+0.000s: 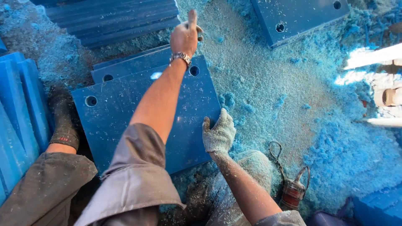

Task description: Sanding and finishing the edges and holes of blue plastic blocks using a handheld power tool.

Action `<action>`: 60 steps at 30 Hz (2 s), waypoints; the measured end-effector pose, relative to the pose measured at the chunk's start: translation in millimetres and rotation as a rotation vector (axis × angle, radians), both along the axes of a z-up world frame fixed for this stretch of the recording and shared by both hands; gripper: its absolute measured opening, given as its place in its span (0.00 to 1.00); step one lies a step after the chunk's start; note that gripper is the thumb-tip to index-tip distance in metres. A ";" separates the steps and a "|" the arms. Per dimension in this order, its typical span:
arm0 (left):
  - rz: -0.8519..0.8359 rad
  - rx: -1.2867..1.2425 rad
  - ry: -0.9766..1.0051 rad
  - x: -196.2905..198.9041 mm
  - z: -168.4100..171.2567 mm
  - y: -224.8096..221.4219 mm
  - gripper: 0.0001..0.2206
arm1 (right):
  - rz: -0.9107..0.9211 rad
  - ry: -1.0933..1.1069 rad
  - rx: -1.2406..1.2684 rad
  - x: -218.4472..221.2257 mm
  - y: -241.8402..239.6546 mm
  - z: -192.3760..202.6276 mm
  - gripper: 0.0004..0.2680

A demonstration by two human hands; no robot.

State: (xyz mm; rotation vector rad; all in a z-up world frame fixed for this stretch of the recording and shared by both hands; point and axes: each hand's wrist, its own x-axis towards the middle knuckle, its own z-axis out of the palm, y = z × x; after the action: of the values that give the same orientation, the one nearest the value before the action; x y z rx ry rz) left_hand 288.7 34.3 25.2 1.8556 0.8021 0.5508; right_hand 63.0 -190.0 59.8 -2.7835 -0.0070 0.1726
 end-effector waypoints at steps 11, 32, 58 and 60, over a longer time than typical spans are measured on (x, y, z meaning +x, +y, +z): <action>-0.376 0.526 -0.017 -214.2 -7.6 -18.6 0.17 | 0.032 -0.112 0.055 -7.1 -6.8 -12.1 0.29; -1.137 0.870 0.793 -436.6 54.7 12.3 0.54 | 0.171 0.164 0.310 -44.8 -90.1 -22.0 0.17; -0.997 0.674 0.222 -402.7 26.3 -84.2 0.21 | -0.026 -0.441 0.514 -77.8 -264.1 40.0 0.19; -1.031 0.655 0.169 -400.0 24.7 -103.7 0.20 | -0.182 -0.273 0.299 -103.8 -308.1 66.3 0.18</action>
State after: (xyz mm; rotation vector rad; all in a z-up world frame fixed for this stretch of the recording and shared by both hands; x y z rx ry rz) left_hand -111.3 -69.4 49.9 2.5993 -0.3547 -0.0395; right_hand -40.7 -498.1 126.1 -2.4705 0.1404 -0.2360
